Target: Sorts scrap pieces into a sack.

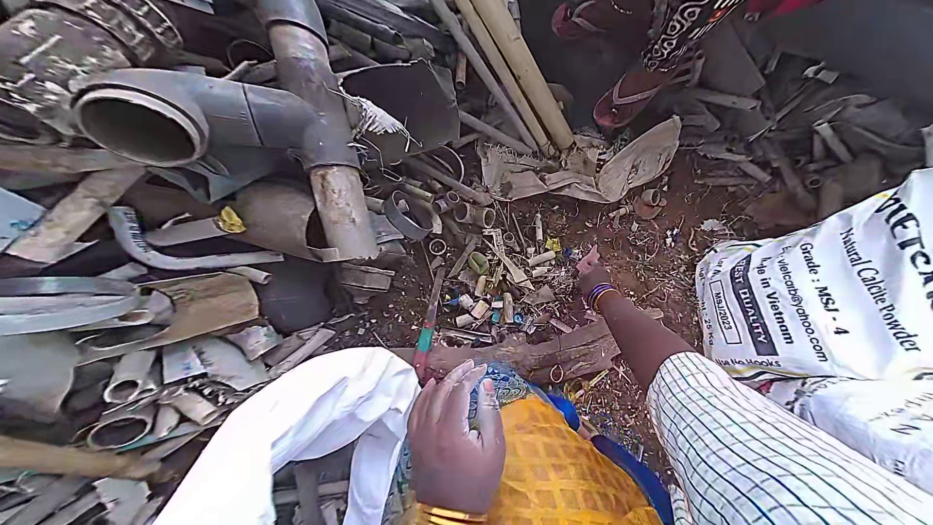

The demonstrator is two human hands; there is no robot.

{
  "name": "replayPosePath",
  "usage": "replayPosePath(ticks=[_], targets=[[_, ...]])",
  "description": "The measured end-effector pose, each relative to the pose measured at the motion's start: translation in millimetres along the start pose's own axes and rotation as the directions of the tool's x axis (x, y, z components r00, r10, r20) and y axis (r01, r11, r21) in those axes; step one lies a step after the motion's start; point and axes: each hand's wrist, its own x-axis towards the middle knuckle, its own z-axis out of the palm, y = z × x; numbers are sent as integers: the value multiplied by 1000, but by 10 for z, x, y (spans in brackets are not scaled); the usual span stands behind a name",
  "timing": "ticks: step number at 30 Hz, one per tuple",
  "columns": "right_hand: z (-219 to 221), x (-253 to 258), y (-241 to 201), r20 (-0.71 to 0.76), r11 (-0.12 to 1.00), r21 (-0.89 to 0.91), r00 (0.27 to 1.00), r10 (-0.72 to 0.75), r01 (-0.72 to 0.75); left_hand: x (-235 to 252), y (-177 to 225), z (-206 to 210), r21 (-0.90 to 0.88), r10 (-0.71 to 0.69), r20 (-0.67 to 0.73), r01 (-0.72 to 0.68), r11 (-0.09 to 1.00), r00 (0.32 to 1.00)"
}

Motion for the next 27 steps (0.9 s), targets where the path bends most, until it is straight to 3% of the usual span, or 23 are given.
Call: replayPosePath(ticks=[3,6,12,14,17,20,22,23,25,27], targets=[[-46,328,-79,-120,995,78,990,72,-63,5,-26,-16,1,-20,1,20,1000,1000],[-32,490,-221,-83,985,166,994,68,-53,1,-82,-35,0,-31,1,31,1000,1000],[550,134,-886,-76,968,250,996,56,-35,37,-165,-56,-4,-36,45,36,999,998],[673,-142,-1073,-13,966,260,1000,-6,10,47,-142,-58,-9,-31,61,31,999,998],[730,-505,-1137,123,939,293,967,-222,178,50,-111,-63,-26,-25,67,26,999,997],[618,-625,-902,58,861,392,925,-376,326,42,-121,-64,-37,-23,48,25,999,999],[561,-530,-599,-126,873,404,962,-241,272,14,-145,-53,-43,-20,11,20,999,1000],[549,-425,-461,-161,909,386,982,-98,155,4,-154,-51,-40,-20,-3,19,999,1000],[565,-206,-287,-111,944,321,987,118,-77,3,-164,-53,-31,-20,-20,19,999,1000],[685,-152,-278,-11,967,231,994,112,-106,-11,-151,-52,-29,-20,-21,19,999,1000]])
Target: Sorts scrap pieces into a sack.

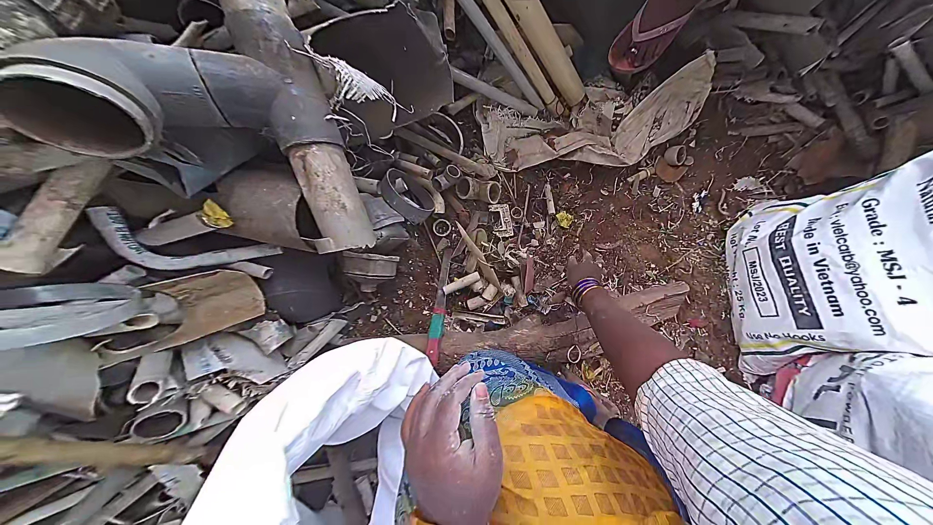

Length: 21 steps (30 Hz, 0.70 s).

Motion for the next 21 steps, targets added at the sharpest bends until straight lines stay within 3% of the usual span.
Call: replayPosePath(ticks=[2,6,7,9,10,12,13,16,21], targets=[[188,-121,-168,137,994,-66,987,-79,89,-3,8,-8,-2,5,8,-5,1000,1000],[346,-444,-489,165,932,280,946,-281,228,0,-1,6,-5,14,-11,-14,1000,1000],[272,-523,-524,151,926,311,951,-269,213,5,-7,6,-5,8,-17,-8,1000,1000],[114,-589,-470,140,975,174,977,-162,137,6,-24,10,-3,-7,-23,7,1000,1000],[42,-585,-400,199,991,-13,972,-127,132,6,-33,7,0,-9,-23,9,1000,1000],[33,-509,-221,330,883,-411,940,-87,227,12,-52,-3,4,-10,-21,10,1000,1000],[107,-446,-98,367,805,-526,927,-75,273,9,-53,-5,5,-12,-17,12,1000,1000],[312,-363,73,404,765,-572,913,-53,298,10,-41,-2,5,-8,-11,8,1000,1000],[296,-595,-321,459,831,-428,878,-139,355,-2,-23,-9,6,-16,-19,16,1000,1000]])
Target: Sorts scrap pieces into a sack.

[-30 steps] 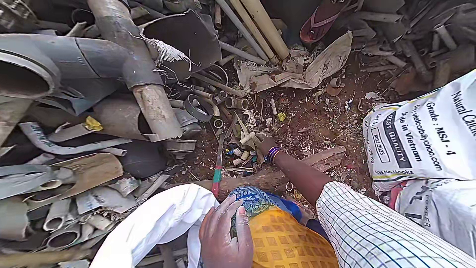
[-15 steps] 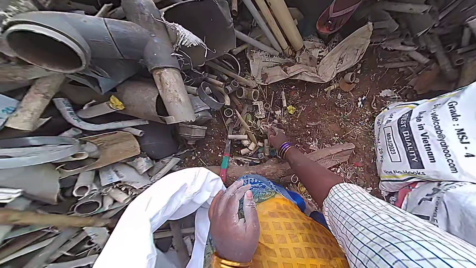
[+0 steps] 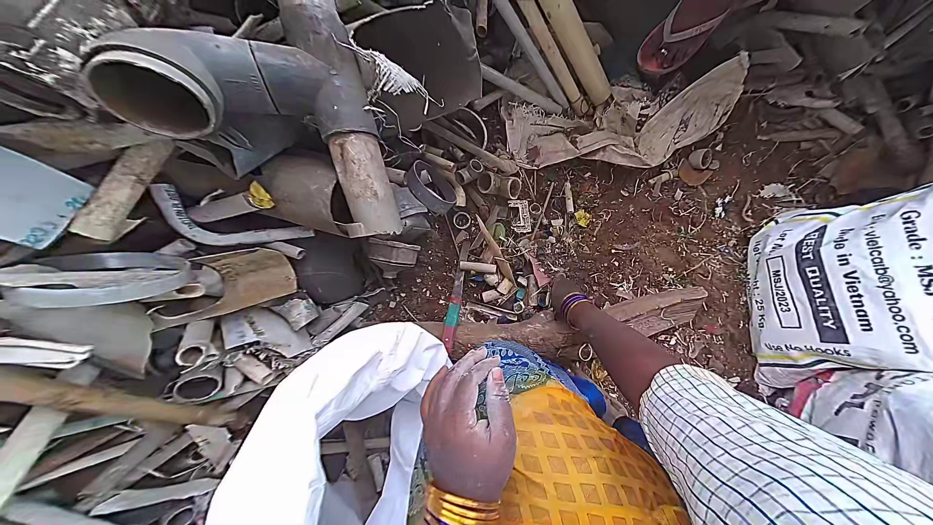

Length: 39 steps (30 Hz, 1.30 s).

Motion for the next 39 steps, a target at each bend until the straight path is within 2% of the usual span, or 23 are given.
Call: replayPosePath(ticks=[2,4,6,9,11,16,19,23,27,30,33,36,39], targets=[[-145,49,-113,-42,996,-1,995,-92,92,-12,-2,2,-4,0,-7,0,1000,1000],[-450,34,-195,6,974,-130,983,-186,185,-23,-8,7,-10,5,-16,-5,1000,1000],[-830,13,-228,-13,961,-195,979,-202,196,-28,-16,8,-11,6,-10,-6,1000,1000],[-1232,350,-82,-285,992,32,952,-109,123,-16,-23,17,-22,-7,-3,7,1000,1000],[-1389,641,48,-394,973,178,917,-64,145,-14,-41,26,-23,-19,-4,18,1000,1000],[-1657,923,231,-450,979,192,892,33,61,20,-93,33,-9,-46,28,46,999,999],[-1628,1103,201,-436,955,281,899,38,96,71,-95,49,-9,-55,54,56,998,997],[-1454,1166,-165,-386,951,286,922,0,120,129,-89,66,-2,-58,87,58,998,994],[-1216,990,-603,-318,978,76,934,-161,195,175,-85,101,6,-51,88,51,999,995],[-981,771,-815,-178,961,-14,945,-275,277,186,-72,137,-6,-34,70,34,999,997],[-746,679,-884,-19,909,-87,912,-410,407,176,-45,146,-14,-24,51,25,1000,998],[-679,591,-816,64,876,-100,881,-468,472,149,-3,142,-5,-12,23,12,1000,1000],[-492,507,-766,74,860,-233,890,-450,454,95,5,125,1,6,-4,-6,1000,1000]])
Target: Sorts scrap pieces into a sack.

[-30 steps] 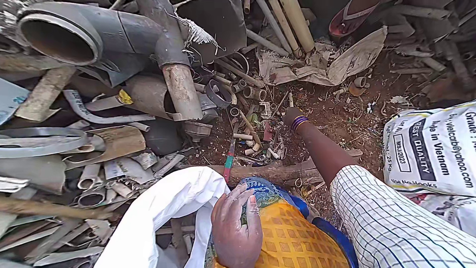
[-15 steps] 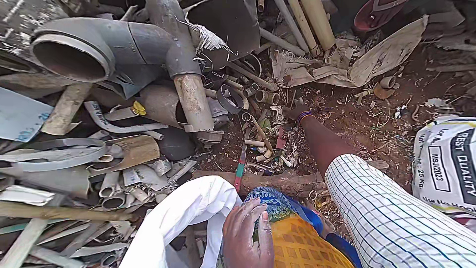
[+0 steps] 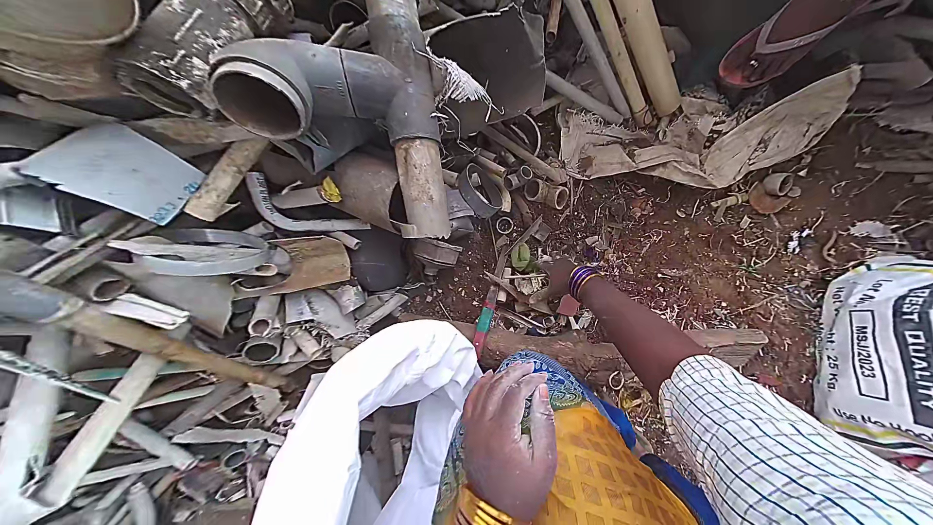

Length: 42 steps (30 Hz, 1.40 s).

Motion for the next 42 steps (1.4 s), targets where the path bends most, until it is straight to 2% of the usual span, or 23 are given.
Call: replayPosePath(ticks=[2,5,9,15,26,28,31,36,40,41,42], targets=[[210,-43,-62,-47,993,-107,998,49,-54,-34,12,-11,-1,4,-10,-4,1000,1000],[368,-102,-145,-110,989,-147,994,17,-34,-51,39,-33,3,3,-23,-3,1000,1000],[320,-215,-231,-64,987,-163,998,-9,-2,-49,35,-47,-2,-1,-34,1,1000,999],[291,-198,-265,-11,985,-157,997,75,-76,-13,11,-28,-14,-17,-40,16,1000,999],[537,-461,-72,-20,977,-210,999,-36,31,22,22,-26,-25,-40,-20,40,999,999],[468,-450,-47,-62,988,-152,998,30,-39,27,29,-23,-36,-45,-18,45,998,999],[203,-460,7,-136,988,60,980,147,-140,42,29,-30,-58,-60,-16,58,997,998],[-325,-798,120,-271,910,404,938,215,-91,69,89,-75,-98,-92,28,94,991,995],[-887,-1614,1,-382,844,534,905,185,52,124,191,-211,-91,-155,228,180,980,961],[-1032,-1917,-32,-414,838,539,893,180,81,158,233,-273,-40,-184,333,209,977,925],[-1164,-2255,-57,-454,838,536,873,180,105,207,290,-343,44,-230,469,238,970,852]])
